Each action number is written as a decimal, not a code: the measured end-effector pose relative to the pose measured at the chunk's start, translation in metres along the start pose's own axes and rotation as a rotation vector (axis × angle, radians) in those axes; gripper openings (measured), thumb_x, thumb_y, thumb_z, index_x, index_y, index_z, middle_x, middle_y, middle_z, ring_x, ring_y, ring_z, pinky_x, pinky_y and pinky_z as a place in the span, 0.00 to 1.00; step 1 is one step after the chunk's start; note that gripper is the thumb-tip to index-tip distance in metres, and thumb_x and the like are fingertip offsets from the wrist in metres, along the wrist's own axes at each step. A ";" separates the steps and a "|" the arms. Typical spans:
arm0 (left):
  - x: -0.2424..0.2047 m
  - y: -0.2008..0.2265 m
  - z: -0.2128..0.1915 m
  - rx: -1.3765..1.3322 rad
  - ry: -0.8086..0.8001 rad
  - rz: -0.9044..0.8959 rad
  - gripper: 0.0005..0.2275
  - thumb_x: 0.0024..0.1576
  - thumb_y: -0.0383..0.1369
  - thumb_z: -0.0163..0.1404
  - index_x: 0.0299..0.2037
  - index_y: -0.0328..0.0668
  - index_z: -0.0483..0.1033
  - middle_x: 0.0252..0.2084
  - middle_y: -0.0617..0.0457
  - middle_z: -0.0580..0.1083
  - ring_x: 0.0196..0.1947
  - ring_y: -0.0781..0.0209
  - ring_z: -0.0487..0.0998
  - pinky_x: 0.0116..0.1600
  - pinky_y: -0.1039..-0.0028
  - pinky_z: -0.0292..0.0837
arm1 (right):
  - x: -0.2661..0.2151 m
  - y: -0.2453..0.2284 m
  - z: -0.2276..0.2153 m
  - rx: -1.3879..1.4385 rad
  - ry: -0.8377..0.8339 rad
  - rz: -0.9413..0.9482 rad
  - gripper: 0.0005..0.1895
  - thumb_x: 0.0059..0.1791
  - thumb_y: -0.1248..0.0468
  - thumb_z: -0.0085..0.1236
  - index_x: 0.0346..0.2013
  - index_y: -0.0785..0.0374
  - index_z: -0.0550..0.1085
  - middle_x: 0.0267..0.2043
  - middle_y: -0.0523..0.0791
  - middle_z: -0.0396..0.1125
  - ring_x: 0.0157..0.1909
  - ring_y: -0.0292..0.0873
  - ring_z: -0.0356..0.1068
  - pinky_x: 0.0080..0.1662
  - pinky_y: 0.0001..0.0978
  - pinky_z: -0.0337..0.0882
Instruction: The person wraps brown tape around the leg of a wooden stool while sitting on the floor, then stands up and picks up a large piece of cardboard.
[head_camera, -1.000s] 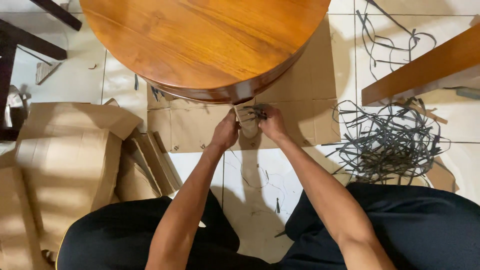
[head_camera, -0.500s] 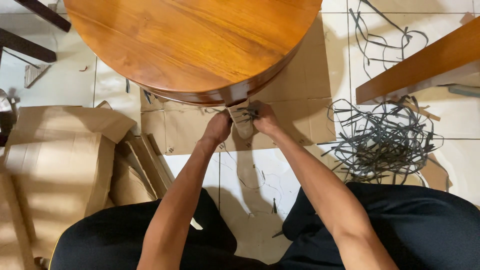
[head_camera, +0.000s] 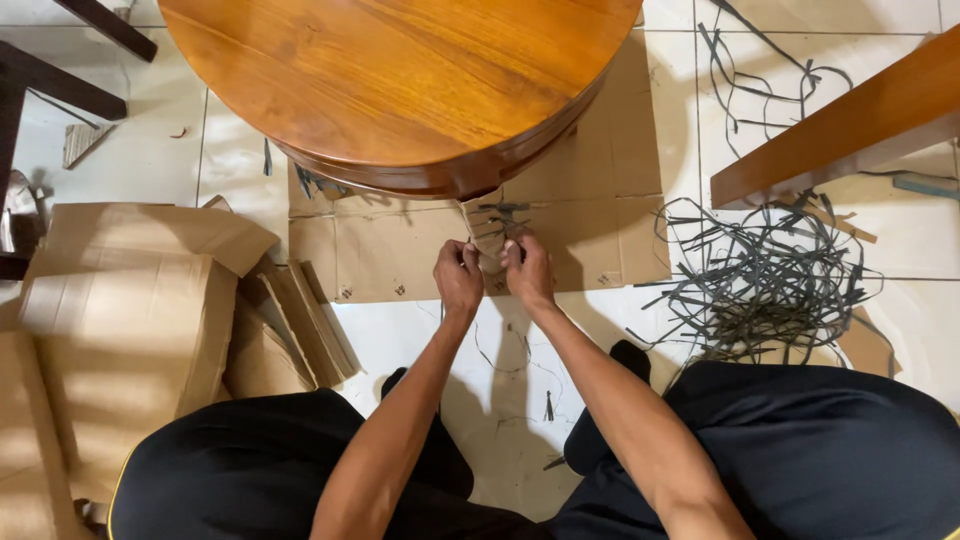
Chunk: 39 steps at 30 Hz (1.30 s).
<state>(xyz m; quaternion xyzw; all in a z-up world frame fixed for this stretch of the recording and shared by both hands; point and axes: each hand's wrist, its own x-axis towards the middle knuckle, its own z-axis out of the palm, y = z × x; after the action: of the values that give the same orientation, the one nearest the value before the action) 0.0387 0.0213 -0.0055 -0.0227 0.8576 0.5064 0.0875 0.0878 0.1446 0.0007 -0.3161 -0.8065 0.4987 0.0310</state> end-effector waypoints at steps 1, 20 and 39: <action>0.001 -0.002 0.000 -0.002 -0.002 0.001 0.10 0.66 0.34 0.45 0.36 0.38 0.72 0.32 0.41 0.76 0.39 0.42 0.81 0.43 0.59 0.80 | 0.000 0.005 0.006 -0.001 0.002 0.000 0.09 0.56 0.59 0.48 0.40 0.53 0.77 0.28 0.39 0.75 0.38 0.44 0.78 0.47 0.44 0.75; -0.013 -0.044 0.049 0.136 -0.051 -0.246 0.12 0.60 0.44 0.47 0.34 0.51 0.82 0.36 0.46 0.80 0.45 0.38 0.80 0.53 0.52 0.75 | -0.025 0.014 0.017 0.010 0.034 -0.076 0.04 0.54 0.60 0.49 0.40 0.53 0.73 0.38 0.53 0.75 0.46 0.61 0.74 0.49 0.52 0.72; 0.005 -0.012 0.031 -0.507 -0.314 -0.574 0.07 0.59 0.35 0.57 0.30 0.46 0.81 0.24 0.52 0.77 0.19 0.65 0.74 0.24 0.80 0.69 | -0.043 0.042 0.029 0.302 -0.016 0.094 0.05 0.52 0.63 0.51 0.38 0.57 0.75 0.27 0.46 0.74 0.28 0.41 0.74 0.32 0.32 0.72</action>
<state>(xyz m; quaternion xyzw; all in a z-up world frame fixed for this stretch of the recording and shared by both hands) 0.0390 0.0428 -0.0319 -0.2044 0.6407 0.6539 0.3467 0.1318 0.1113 -0.0371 -0.3411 -0.7069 0.6178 0.0483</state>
